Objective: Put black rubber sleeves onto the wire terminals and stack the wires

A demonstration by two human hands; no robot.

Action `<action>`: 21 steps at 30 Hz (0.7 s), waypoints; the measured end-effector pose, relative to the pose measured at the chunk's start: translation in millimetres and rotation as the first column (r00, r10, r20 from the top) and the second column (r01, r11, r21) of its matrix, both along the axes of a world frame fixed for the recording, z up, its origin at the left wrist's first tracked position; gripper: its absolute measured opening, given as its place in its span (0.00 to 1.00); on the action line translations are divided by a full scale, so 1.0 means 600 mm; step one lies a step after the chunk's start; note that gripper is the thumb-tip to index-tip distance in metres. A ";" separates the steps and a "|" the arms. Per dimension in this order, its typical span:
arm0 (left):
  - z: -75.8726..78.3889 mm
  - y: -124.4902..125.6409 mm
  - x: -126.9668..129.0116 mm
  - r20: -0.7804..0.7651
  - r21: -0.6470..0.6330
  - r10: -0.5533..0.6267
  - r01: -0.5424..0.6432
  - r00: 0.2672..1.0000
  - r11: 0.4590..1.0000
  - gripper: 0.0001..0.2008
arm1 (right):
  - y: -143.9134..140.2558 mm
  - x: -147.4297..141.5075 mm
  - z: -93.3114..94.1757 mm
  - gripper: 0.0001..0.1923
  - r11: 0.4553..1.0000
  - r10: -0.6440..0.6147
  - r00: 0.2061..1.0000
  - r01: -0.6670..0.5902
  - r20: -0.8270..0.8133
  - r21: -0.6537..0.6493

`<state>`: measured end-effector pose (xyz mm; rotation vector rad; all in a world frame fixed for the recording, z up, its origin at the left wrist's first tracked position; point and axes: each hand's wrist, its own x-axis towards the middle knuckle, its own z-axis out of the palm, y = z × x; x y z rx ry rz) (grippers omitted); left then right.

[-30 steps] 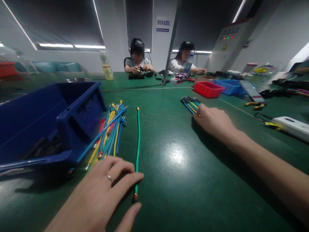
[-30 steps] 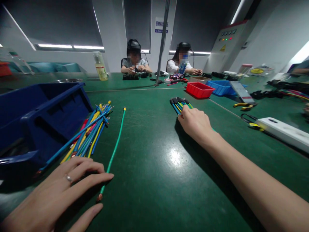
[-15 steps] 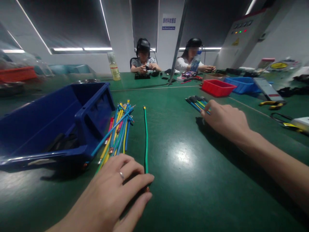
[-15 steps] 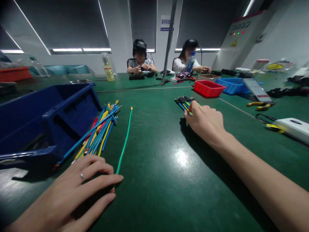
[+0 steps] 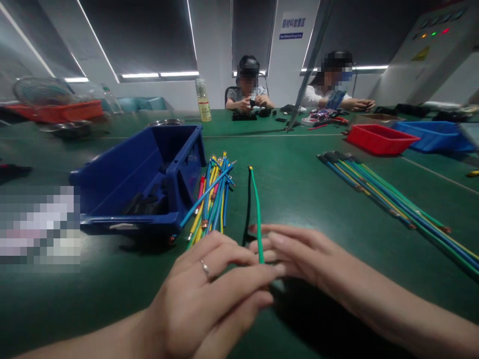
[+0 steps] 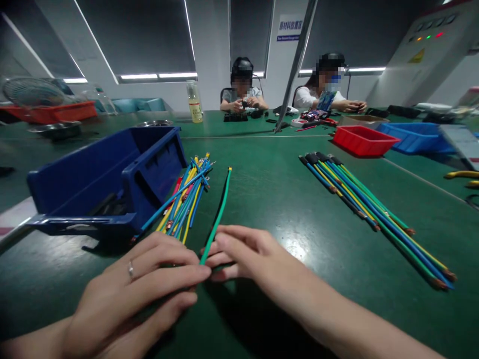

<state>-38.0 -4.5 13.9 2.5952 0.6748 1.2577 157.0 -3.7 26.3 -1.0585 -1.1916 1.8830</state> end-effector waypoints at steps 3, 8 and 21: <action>-0.001 0.000 0.002 0.003 0.052 -0.092 0.092 0.996 0.994 0.09 | 0.024 -0.002 -0.013 0.16 0.987 -0.057 0.973 0.021 -0.224 -0.157; 0.014 -0.004 0.005 -0.121 -0.024 -0.167 0.165 0.979 0.986 0.10 | 0.053 -0.018 -0.020 0.16 0.977 -0.150 0.922 0.083 -0.357 -0.196; 0.009 0.002 0.008 -0.221 -0.046 -0.256 0.253 0.941 0.967 0.08 | 0.040 -0.008 -0.024 0.08 0.987 -0.157 0.940 0.153 -0.303 -0.037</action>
